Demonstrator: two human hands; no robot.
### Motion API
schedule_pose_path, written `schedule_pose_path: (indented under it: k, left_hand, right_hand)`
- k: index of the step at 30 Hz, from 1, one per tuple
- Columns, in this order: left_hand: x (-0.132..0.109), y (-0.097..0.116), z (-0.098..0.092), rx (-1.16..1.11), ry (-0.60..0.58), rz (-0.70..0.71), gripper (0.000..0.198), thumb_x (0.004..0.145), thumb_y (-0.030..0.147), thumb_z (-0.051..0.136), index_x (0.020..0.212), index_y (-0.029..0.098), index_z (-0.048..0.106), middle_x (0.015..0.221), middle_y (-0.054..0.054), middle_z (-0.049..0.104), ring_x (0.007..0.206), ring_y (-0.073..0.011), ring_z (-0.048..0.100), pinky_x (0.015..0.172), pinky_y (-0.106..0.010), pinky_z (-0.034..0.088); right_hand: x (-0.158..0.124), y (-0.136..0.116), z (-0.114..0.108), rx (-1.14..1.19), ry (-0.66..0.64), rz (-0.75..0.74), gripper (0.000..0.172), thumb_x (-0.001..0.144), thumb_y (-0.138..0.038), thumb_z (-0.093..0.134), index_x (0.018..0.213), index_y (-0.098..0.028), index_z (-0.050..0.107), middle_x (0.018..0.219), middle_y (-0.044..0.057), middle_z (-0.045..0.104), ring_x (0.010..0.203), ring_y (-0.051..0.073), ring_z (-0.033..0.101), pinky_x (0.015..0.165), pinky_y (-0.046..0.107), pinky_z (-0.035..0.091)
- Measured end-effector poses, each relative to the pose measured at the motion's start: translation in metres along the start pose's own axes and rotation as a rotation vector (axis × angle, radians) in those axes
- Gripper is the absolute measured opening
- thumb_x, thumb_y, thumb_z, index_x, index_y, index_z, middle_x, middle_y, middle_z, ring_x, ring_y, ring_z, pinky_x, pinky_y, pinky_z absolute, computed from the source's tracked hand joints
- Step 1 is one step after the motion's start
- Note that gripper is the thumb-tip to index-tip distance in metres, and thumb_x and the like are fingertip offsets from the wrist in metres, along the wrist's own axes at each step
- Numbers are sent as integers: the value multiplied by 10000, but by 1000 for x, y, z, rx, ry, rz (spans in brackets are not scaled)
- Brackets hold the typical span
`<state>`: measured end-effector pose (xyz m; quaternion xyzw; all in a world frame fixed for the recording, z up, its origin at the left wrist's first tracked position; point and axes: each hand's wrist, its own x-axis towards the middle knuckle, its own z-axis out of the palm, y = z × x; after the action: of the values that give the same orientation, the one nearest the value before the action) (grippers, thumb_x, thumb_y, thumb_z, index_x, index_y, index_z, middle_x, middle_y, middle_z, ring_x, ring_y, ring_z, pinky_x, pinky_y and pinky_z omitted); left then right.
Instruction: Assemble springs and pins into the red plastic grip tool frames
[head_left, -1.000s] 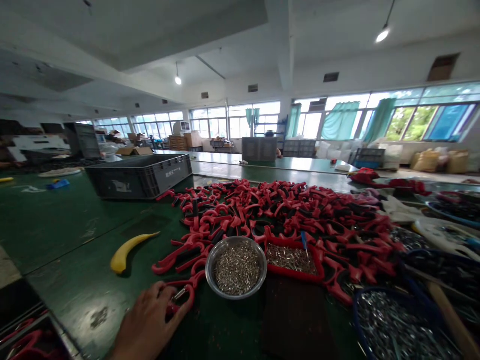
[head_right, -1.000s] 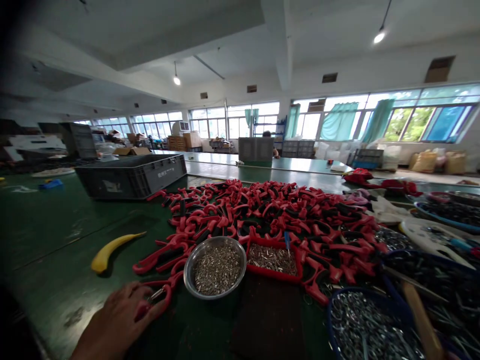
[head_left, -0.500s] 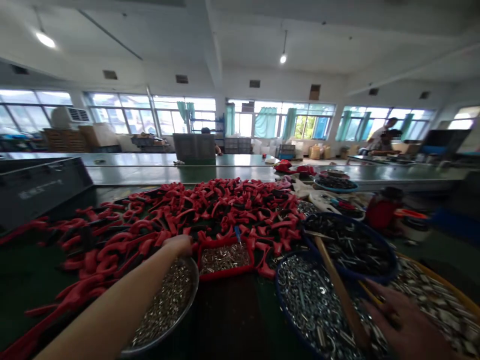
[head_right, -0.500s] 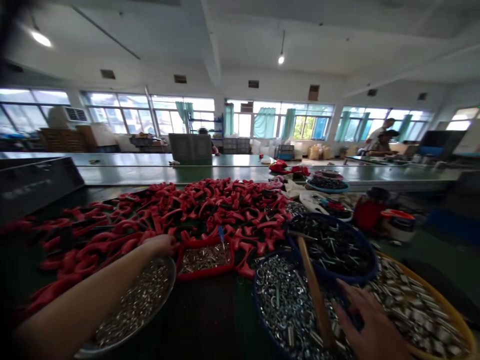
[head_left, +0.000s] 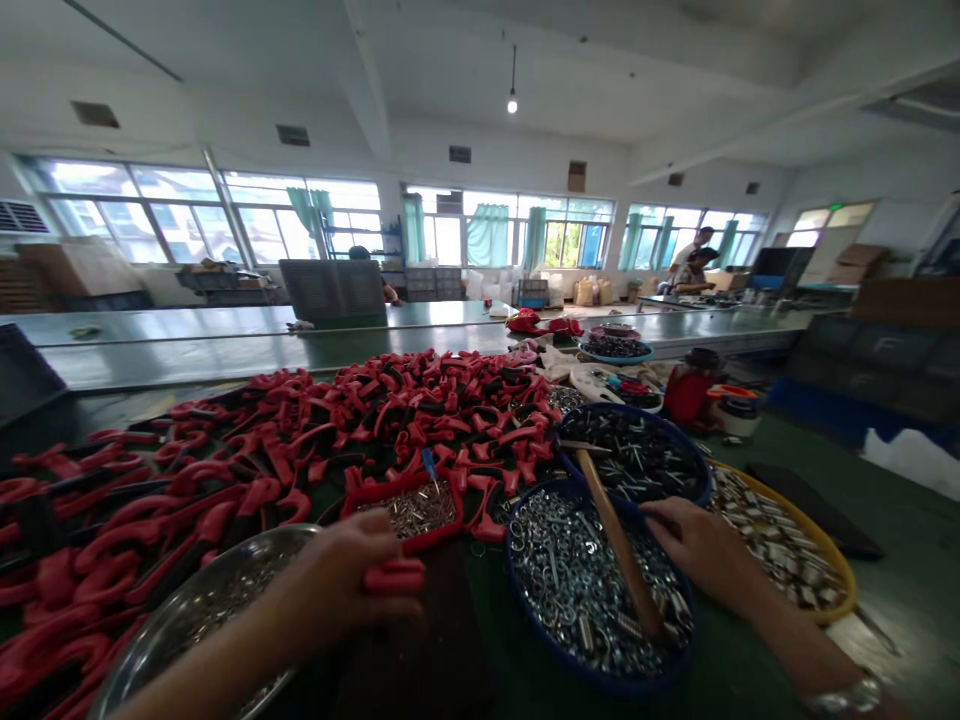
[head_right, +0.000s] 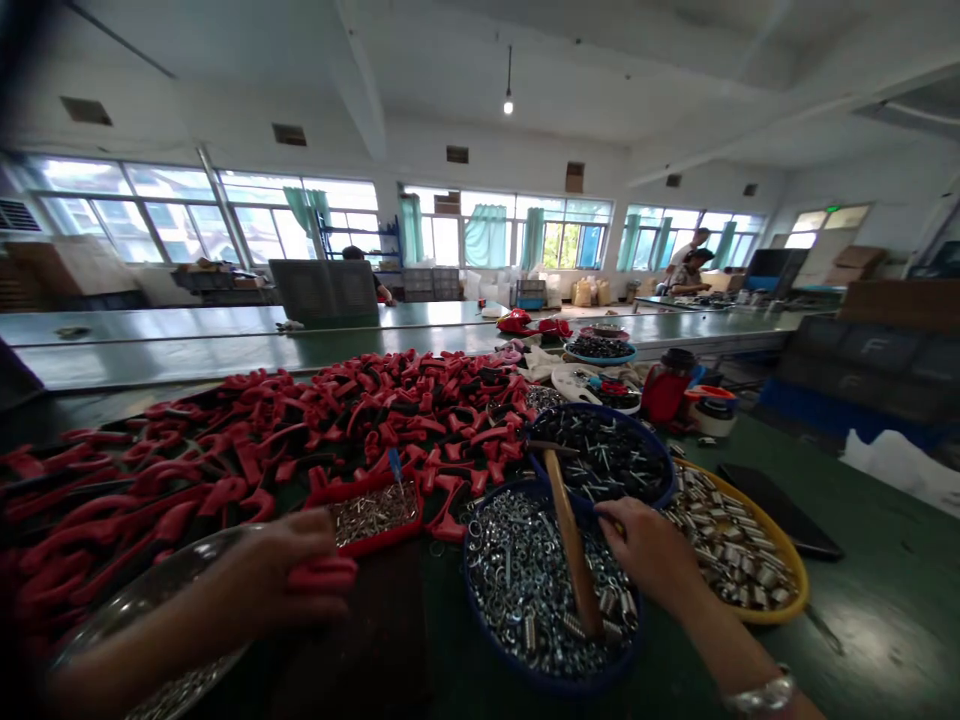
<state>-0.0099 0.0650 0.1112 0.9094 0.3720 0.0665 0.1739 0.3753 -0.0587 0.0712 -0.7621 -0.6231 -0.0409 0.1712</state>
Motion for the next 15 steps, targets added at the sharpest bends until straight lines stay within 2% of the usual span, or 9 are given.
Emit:
schedule_pose_path:
  k: [1, 4, 7, 9, 12, 15]
  left_hand:
    - [-3, 13, 20, 16, -66, 44, 327, 652, 518, 625, 650, 193, 597, 814, -4, 572, 704, -148, 546, 616, -244, 394]
    - [-5, 33, 76, 23, -117, -15, 314, 590, 467, 693, 715, 205, 573, 856, 7, 565, 710, -149, 550, 578, -233, 381]
    - [-4, 36, 110, -17, -129, -91, 334, 618, 509, 652, 711, 206, 544, 838, 0, 586, 730, -162, 554, 593, -236, 383]
    - [-5, 35, 117, -6, -122, -93, 270, 696, 471, 580, 699, 205, 533, 830, -13, 600, 770, -178, 553, 631, -249, 384]
    - [-5, 28, 112, -85, -101, -88, 46, 726, 255, 509, 733, 211, 522, 820, 4, 613, 750, -148, 556, 637, -224, 384]
    - [-1, 19, 105, -207, -51, -91, 211, 681, 116, 448, 838, 225, 537, 852, 15, 626, 791, -138, 563, 701, -217, 401]
  right_hand:
    - [2, -3, -2, 11, -11, -30, 317, 832, -289, 372, 953, -181, 645, 935, 71, 655, 843, 202, 608, 753, 311, 466]
    - [6, -11, -5, -1, -41, -82, 320, 847, -295, 359, 999, -205, 626, 981, 51, 644, 890, 183, 592, 783, 283, 445]
    - [10, -7, -4, -58, -89, -30, 312, 828, -284, 378, 971, -195, 640, 942, 68, 653, 872, 207, 599, 757, 304, 443]
    - [10, 2, -1, -77, -128, 10, 307, 809, -266, 386, 933, -180, 653, 904, 82, 661, 840, 220, 609, 729, 317, 445]
    - [1, 17, 2, -78, -230, 21, 277, 766, -220, 413, 868, -202, 670, 869, 64, 673, 795, 213, 619, 694, 312, 448]
    - [-18, 25, 3, -62, -345, -3, 233, 692, -189, 476, 791, -243, 680, 801, 30, 674, 754, 201, 618, 665, 298, 452]
